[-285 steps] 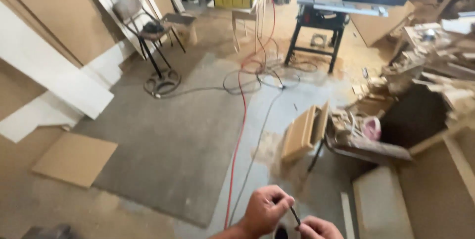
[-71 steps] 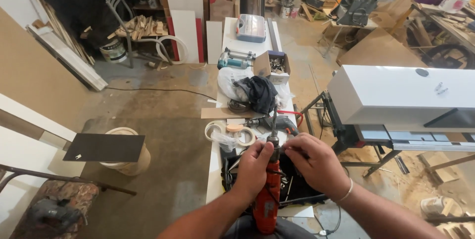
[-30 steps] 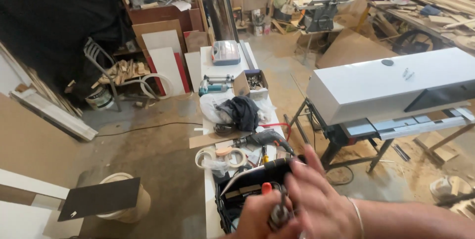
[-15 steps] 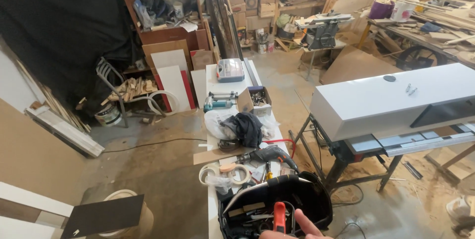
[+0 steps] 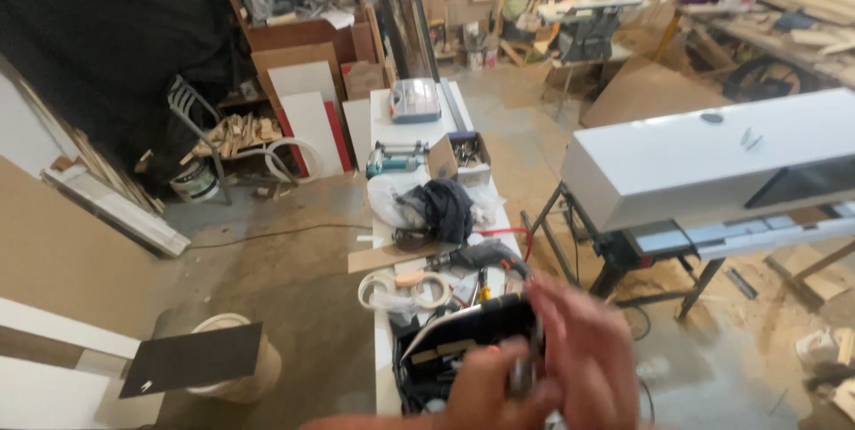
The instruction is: The person prepares to adjust cabinet hardware by searching through a tool bag, retrieving a power drill, and selecting a bit from a screwdriver bit set.
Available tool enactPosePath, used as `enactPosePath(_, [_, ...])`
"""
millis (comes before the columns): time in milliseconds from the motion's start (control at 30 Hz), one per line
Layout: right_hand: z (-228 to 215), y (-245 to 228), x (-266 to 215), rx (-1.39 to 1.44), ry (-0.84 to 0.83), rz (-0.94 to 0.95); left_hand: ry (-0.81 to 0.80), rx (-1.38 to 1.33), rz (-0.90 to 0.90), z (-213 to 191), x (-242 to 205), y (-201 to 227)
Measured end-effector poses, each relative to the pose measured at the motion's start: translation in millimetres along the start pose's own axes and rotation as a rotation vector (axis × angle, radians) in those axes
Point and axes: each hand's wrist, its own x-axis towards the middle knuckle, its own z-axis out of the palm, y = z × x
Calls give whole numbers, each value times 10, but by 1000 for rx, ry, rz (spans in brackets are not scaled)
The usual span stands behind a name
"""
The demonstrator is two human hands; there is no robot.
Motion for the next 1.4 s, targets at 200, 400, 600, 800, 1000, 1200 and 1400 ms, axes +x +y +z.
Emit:
enactPosePath(200, [-400,611,418,-707,54,436,48,-202,-56,-189,767,286])
enactPosePath(400, [-448,588,206,-723,-75,835,-150,-934,-131,-179,759,-468])
enactPosePath(600, [-616,515,43,-518,45,509,-346,-804,-100,-447,625,-376])
enactPosePath(800, [-513,453,-113,-728,-175,292,-220,-743,-85,-343,618,-439])
enactPosePath(1000, [-484,469,-178,-768,-159,274,-245,-812,-18,-345,575,-434])
enactPosePath(1200, [-521,531,-246,-789,-126,308,-235,-867,35,-309,556,-522])
enactPosePath(1400, [-463,522,-255,-711,-158,286,-189,-936,-69,-314,537,-494])
